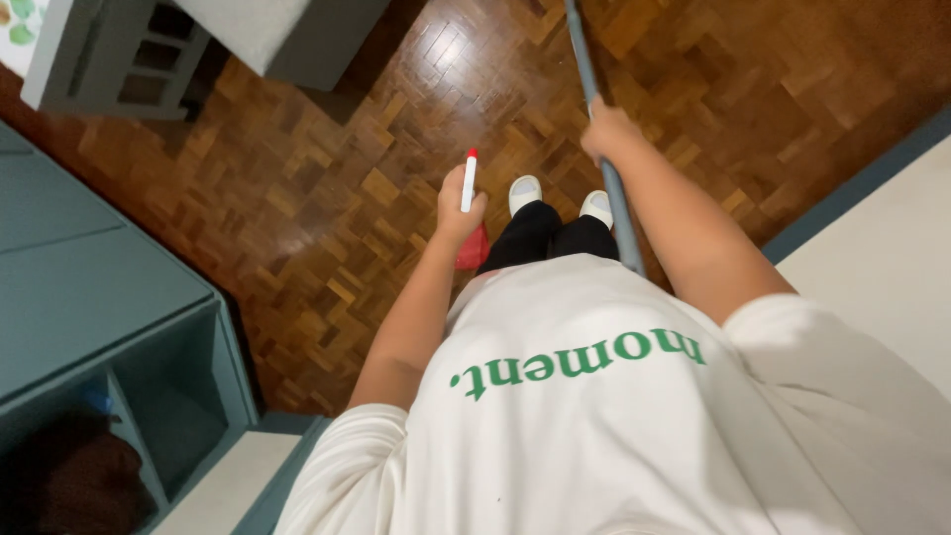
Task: Mopping a parquet floor using a spray mop.
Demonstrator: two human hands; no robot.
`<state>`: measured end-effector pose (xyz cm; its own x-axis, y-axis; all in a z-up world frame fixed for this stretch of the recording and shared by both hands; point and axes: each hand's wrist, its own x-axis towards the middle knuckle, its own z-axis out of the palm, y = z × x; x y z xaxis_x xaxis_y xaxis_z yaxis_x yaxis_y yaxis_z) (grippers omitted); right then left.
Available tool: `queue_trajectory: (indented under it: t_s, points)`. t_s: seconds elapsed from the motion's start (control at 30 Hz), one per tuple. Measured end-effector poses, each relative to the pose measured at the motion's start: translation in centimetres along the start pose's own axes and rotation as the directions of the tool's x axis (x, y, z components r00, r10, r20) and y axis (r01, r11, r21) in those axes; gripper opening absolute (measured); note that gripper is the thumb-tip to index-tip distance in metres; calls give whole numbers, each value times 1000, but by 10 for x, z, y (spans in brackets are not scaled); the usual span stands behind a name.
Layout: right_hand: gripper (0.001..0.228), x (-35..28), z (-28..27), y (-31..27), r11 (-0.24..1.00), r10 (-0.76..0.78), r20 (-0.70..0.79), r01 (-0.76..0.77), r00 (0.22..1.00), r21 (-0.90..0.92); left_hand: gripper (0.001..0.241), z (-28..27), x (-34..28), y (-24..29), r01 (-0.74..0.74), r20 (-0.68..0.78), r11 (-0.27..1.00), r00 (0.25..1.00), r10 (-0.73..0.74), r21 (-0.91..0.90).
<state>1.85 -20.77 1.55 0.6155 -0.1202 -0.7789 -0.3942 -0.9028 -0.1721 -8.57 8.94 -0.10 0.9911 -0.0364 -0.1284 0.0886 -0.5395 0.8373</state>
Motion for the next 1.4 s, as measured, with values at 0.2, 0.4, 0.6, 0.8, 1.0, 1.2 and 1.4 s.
queue_trajectory:
  t_s: [0.2,0.4,0.6,0.8,1.0,1.2,1.4]
  points:
    - [64,50,-45,-52,989,-40,3,39,999,144,32,-20,-7,8,-2,-49,989,999,-5,-145]
    - [57,2,-67,-35,991,-135,34,135,990,6,35,-35,-7,-15,-60,-80,990,996,50,-129]
    - [73,-110,-14,-18,947,-134,138,168,981,-272,46,-31,14,-37,227,39,971,974,-225,-72]
    - [90,-170,30,-7,941,-18,302,118,953,-316,48,-8,41,-53,150,70,987,987,-146,-61]
    - [82,-100,83,-1,990,-64,182,86,981,-114,51,8,53,-52,99,120,988,989,-85,-116]
    - [75,-51,79,-18,987,-106,132,121,986,-109,51,13,39,-73,86,91,984,993,-72,-158]
    - [83,12,61,-47,978,-168,68,175,983,-112,51,-14,11,-60,199,14,971,980,-199,-130]
